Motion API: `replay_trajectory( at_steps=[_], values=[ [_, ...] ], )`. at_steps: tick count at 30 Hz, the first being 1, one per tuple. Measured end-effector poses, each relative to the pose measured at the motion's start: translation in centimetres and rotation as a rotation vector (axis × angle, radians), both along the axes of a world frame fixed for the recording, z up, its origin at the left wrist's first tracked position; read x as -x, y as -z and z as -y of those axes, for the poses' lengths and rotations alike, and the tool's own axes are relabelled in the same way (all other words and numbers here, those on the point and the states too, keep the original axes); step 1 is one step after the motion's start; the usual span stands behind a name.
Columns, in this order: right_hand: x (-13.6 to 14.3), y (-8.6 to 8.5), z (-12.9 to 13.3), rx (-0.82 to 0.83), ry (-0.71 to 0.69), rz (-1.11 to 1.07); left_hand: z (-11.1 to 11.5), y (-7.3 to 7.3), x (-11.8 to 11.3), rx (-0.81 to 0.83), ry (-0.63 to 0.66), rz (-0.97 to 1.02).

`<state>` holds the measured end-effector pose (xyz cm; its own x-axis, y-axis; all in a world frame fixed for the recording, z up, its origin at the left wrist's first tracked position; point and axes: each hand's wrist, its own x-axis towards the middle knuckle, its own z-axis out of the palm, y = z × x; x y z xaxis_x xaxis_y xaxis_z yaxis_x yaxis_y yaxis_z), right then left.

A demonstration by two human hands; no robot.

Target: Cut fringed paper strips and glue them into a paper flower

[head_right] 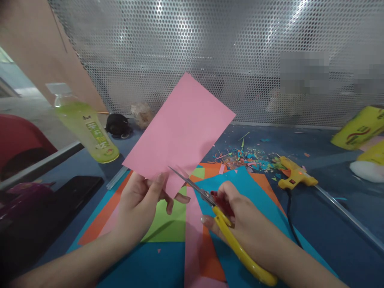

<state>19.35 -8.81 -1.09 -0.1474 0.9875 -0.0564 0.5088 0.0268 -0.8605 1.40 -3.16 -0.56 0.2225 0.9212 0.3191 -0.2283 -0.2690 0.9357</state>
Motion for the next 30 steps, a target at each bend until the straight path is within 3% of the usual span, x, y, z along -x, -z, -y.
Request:
replay_trajectory(
  at_steps=[13, 30],
  values=[
    [-0.5, 0.3, -0.2, -0.028, 0.031, 0.196, -0.1, -0.1, 0.0, 0.026, -0.003, 0.003],
    [-0.9, 1.0, -0.3, -0.052, -0.004, 0.209, 0.0, 0.2, 0.1, 0.078, 0.057, -0.052]
  ],
)
